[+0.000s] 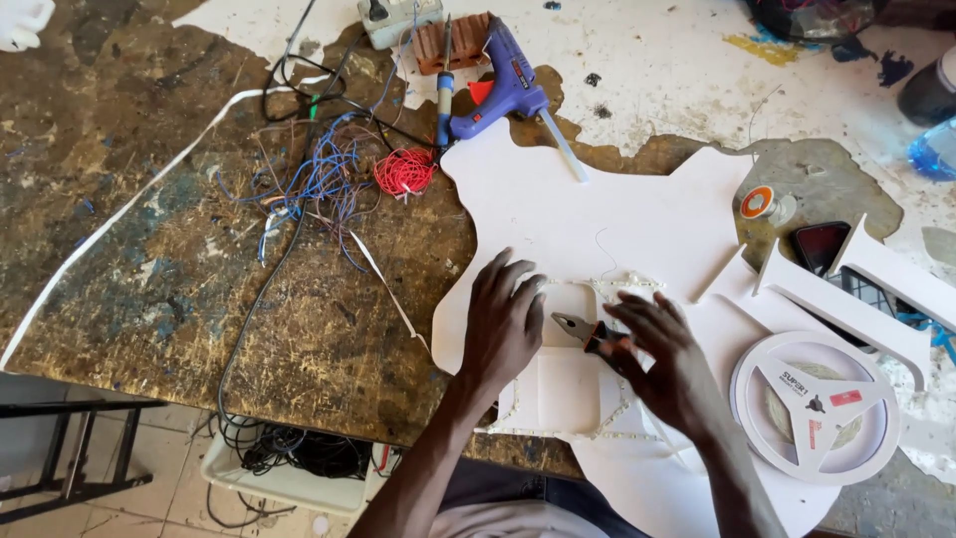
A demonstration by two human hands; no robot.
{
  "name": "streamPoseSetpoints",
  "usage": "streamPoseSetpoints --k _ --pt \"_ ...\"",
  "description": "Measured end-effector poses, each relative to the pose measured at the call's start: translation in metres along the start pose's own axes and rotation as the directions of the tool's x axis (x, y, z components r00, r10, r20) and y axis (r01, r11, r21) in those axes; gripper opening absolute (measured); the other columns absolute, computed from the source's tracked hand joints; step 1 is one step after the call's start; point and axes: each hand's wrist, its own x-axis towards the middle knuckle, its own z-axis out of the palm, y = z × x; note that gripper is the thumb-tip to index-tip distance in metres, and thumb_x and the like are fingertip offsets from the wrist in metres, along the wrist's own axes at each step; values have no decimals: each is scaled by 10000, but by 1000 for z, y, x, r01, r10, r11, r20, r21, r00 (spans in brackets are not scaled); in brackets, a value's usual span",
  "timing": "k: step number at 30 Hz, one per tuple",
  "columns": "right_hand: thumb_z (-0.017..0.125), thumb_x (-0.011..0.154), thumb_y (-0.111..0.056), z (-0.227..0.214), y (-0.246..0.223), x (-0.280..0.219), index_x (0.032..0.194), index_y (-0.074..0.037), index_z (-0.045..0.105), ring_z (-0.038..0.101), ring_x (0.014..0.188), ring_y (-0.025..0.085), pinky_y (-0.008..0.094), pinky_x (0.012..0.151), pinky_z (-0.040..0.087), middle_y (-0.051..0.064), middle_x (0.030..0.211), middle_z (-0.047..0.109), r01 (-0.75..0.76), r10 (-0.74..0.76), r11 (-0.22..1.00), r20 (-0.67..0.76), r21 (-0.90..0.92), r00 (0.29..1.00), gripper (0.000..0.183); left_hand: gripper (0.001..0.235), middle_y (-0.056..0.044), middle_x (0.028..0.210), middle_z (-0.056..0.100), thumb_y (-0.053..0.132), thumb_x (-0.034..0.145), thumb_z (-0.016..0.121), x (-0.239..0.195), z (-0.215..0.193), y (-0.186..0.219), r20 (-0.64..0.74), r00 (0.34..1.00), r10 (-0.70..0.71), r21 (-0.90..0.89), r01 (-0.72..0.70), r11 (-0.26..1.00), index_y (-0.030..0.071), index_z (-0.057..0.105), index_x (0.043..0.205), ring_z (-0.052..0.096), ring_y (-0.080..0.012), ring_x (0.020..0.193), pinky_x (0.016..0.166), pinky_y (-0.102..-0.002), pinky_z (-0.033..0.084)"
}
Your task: Applying LED light strips to a white plastic sign component using cutters for sizing.
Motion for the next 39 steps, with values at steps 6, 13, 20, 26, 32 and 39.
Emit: streamPoseSetpoints --k 6,13,20,26,32,39 --pt "810 1058 -176 -10 26 14 1335 -49 816 768 1298 418 614 1254 500 138 1187 838 -105 108 994 -172 26 979 304 129 -30 1105 662 88 1039 709 12 45 -26 259 966 23 8 -26 1000 103 791 1137 734 -307 1183 964 -459 583" --pt "821 1063 -135 8 53 13 1318 -74 841 811 1161 393 586 1181 573 117 1079 851 -129 138 990 -231 52 963 262 70 -34 1060 639 112 1091 703 11 35 -18 156 988 13 -42 -7 999 71 759 1098 734 -276 1120 953 -394 580" --pt "810 1051 -90 15 49 20 1312 -49 840 819 1049 415 617 1098 597 144 1027 833 -110 119 993 -248 50 962 266 93 -62 1054 623 82 1106 657 18 26 -11 161 986 35 -46 -28 999 54 746 1109 720 -302 1115 919 -409 559" --pt "793 1066 -111 20 58 18 1309 -50 835 814 1041 400 598 1087 598 132 1033 829 -85 95 995 -273 48 957 253 98 -63 1041 627 85 1112 649 20 27 -10 153 988 29 -37 -23 999 58 743 1105 718 -296 1079 896 -405 557" --pt "790 1070 -87 24 59 17 1273 -37 841 811 1063 425 592 1069 599 140 1024 824 -74 81 997 -291 34 953 214 84 -66 1023 615 84 1101 655 20 26 -10 152 988 34 -48 -27 998 54 733 1089 714 -313 1040 872 -427 556" --pt "839 1018 -63 24 55 22 1074 -97 861 781 1224 400 582 1133 552 99 1040 790 -3 -18 996 -230 -90 973 68 178 -95 1044 677 147 1160 636 16 23 -7 36 998 54 -78 -51 996 42 761 1088 760 -317 1073 917 -402 589"
